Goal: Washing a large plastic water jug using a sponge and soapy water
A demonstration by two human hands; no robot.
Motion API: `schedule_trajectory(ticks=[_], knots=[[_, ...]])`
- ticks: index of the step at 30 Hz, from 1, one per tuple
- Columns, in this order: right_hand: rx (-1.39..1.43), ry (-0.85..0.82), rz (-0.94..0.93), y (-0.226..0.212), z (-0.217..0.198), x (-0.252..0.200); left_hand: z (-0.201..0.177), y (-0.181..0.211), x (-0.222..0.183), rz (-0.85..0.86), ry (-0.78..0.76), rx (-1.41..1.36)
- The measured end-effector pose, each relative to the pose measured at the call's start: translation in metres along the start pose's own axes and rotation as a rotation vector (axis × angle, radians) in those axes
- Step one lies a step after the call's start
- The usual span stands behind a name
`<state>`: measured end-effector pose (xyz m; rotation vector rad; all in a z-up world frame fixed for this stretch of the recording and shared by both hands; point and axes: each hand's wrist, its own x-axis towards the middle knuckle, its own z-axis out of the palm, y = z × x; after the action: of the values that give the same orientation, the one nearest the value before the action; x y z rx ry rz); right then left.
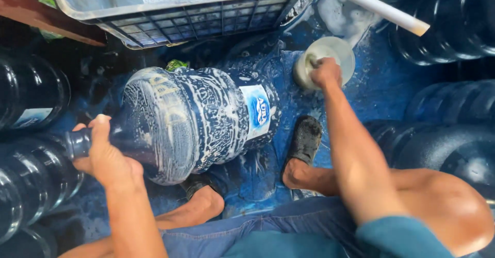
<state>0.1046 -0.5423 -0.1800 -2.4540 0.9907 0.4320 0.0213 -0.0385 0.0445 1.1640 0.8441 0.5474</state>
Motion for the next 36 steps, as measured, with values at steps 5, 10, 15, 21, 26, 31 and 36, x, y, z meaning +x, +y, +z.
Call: schedule_trajectory(ticks=[5,10,15,21,26,31,36], knots=[[0.375,0.260,-0.241,-0.067,-0.017,-0.099,0.006,-0.009,0.009,-0.005,0.106,0.049],[0.282,0.359,-0.617,-0.105,0.030,-0.212,0.025,0.002,0.015,-0.094,0.212,0.021],[0.422,0.433,-0.705,-0.081,0.040,-0.329,0.034,0.004,0.024,-0.122,0.262,0.053],[0.280,0.651,-0.534,-0.067,0.059,-0.253,0.012,-0.009,0.024,-0.017,-0.125,-0.001],[0.402,0.291,-0.584,-0.075,0.029,-0.263,-0.001,-0.008,0.022,0.046,-0.225,-0.025],[0.129,0.307,-0.340,-0.040,0.071,-0.213,-0.013,-0.029,0.033,0.162,-0.328,-0.054],[0.493,0.191,-0.485,-0.064,0.044,-0.276,-0.026,-0.033,0.035,0.187,-0.326,-0.049]])
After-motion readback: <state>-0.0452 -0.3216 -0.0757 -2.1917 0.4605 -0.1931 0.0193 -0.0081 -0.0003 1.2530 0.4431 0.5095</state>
